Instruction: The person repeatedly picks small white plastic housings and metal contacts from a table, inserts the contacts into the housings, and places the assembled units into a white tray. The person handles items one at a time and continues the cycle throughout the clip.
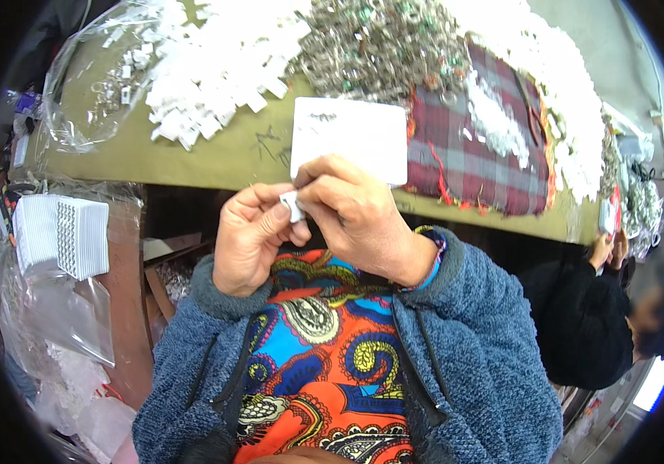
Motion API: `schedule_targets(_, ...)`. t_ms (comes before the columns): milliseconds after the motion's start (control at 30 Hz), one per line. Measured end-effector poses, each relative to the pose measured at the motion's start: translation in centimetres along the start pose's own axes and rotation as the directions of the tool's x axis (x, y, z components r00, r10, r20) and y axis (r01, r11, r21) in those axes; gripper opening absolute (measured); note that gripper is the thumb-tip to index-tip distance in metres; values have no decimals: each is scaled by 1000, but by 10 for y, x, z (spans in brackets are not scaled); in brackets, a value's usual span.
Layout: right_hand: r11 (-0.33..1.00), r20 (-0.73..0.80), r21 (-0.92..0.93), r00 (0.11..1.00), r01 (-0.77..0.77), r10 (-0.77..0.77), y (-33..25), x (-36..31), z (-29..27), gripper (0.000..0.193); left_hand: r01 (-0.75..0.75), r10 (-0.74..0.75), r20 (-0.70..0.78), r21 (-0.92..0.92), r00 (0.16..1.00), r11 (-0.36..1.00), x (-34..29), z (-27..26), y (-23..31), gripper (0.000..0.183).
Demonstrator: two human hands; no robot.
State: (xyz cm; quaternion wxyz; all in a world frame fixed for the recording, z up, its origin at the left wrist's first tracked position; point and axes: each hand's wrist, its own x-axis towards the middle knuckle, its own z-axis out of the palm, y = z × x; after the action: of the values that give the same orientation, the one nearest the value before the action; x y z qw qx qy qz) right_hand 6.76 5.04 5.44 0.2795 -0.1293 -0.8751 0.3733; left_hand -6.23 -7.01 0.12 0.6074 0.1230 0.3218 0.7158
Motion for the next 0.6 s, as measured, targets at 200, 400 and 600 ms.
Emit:
schedule_targets(200,995,210,-94,977,-12,31,11,59,-20,12,-38,51,94,-138,994,990,9,-7,20,28)
schedule_targets(400,937,296,-339,955,80,25,38,132,-11,8,-32,57,91,-255,994,966,16,-23,31,27)
schedule_targets(600,901,311,-428,947,67,77,51,158,5,8,-43,55,67,-161,996,986,18,-34,41,32)
